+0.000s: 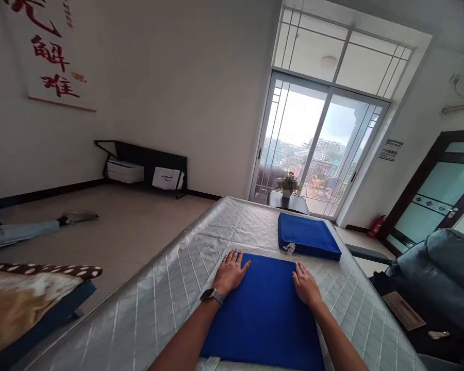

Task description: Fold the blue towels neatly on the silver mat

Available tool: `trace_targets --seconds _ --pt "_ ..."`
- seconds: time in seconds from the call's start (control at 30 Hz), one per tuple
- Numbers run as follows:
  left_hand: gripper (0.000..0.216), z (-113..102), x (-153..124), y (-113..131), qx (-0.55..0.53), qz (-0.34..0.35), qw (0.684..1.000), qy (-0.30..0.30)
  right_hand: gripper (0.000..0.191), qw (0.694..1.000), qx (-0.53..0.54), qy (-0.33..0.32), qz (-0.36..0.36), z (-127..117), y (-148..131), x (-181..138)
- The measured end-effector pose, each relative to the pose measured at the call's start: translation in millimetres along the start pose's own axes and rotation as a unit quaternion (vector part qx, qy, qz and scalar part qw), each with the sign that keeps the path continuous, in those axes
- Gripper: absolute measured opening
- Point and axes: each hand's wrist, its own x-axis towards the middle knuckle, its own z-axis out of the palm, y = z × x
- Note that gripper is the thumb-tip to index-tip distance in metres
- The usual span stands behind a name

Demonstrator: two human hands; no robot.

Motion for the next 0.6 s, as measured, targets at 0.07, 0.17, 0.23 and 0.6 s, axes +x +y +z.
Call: trace_targets --seconds 0.07,0.17,0.23,0.6 --pt "0.078 -1 0 0 0.004 -0.001 1.000 0.002 0.063 1.000 0.000 0.003 0.005 4 1 2" --pt "0.076 -1 0 0 0.005 0.006 1.000 0.012 0.063 1.000 0.001 0.010 0.010 13 3 2" --pt "0.075 0 0 0 0.006 0.010 1.000 0.017 0.063 1.000 0.001 0.012 0.010 17 5 3" --pt "0.076 3 2 -4 0.043 0.026 0.999 0.003 0.062 1.000 0.021 0.020 0.012 23 10 6"
